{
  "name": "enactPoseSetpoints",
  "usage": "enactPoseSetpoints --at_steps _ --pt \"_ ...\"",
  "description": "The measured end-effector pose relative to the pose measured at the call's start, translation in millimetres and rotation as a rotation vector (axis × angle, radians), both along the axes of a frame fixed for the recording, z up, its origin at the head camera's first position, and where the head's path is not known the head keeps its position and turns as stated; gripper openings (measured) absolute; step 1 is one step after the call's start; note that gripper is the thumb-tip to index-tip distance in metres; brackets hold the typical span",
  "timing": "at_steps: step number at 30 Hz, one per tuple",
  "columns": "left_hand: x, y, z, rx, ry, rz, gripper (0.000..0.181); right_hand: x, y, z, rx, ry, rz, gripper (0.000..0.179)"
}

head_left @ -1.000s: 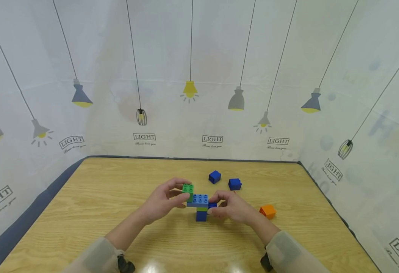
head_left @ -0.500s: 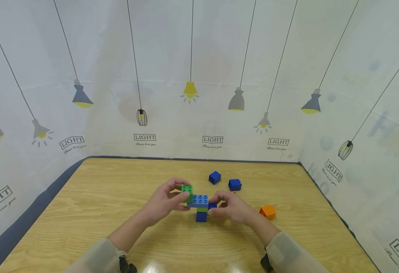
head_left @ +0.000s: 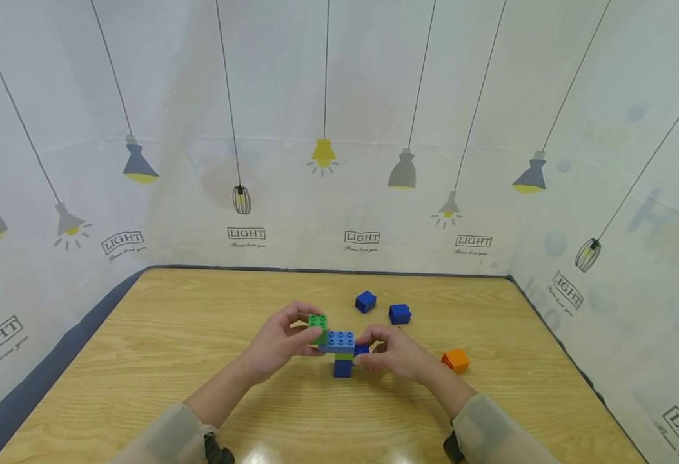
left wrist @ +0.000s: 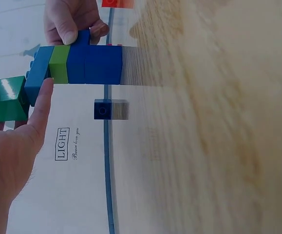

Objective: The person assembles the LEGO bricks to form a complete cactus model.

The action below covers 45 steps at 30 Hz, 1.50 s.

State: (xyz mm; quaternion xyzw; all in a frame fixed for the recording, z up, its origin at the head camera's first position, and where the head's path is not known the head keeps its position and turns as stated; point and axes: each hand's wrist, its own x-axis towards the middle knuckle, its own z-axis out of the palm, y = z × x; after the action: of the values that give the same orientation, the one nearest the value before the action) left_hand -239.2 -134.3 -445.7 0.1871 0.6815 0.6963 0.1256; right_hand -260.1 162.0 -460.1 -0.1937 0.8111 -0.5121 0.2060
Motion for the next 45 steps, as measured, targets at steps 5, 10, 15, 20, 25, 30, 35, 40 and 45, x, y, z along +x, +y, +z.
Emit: enactPoseSetpoints --at_steps 5,10,15,20,25,30,35,40,45 --pt "0.4 0.5 0.8 -0.002 0.009 -0.005 0.036 0.2 0.1 0.3 -0.001 -0.004 0.002 0.027" --pt "0.9 -0.2 2.6 0.003 0.016 -0.019 0.037 0.3 0.2 0.7 -0.001 -0.006 0.004 0.026" --pt "0.6 -1.0 5.0 0.007 0.008 -0.032 0.038 0.1 0.6 0.8 -0.002 -0.010 0.004 0.026" --pt "0.9 -0.4 6.4 0.005 0.008 -0.035 0.038 0.1 0.4 0.6 -0.004 -0.012 -0.001 0.025" --pt "0.9 0.6 7.7 0.014 0.001 -0.034 0.038 0.6 0.3 0.7 -0.005 -0.013 -0.003 0.025" --pt "1.8 0.8 9.3 0.023 -0.003 -0.036 0.039 0.8 0.4 0.4 -0.008 -0.012 -0.002 0.025" --pt "2.4 0.8 9.8 0.033 0.006 -0.045 0.036 0.4 0.4 0.1 -0.006 -0.008 0.000 0.025" --pt "0.7 0.3 7.6 0.023 0.008 -0.050 0.036 0.5 0.5 -0.3 -0.004 -0.005 0.003 0.025" --pt "0.8 -0.3 5.4 0.008 -0.006 -0.028 0.042 -0.1 0.5 -0.1 -0.006 -0.007 0.005 0.026"
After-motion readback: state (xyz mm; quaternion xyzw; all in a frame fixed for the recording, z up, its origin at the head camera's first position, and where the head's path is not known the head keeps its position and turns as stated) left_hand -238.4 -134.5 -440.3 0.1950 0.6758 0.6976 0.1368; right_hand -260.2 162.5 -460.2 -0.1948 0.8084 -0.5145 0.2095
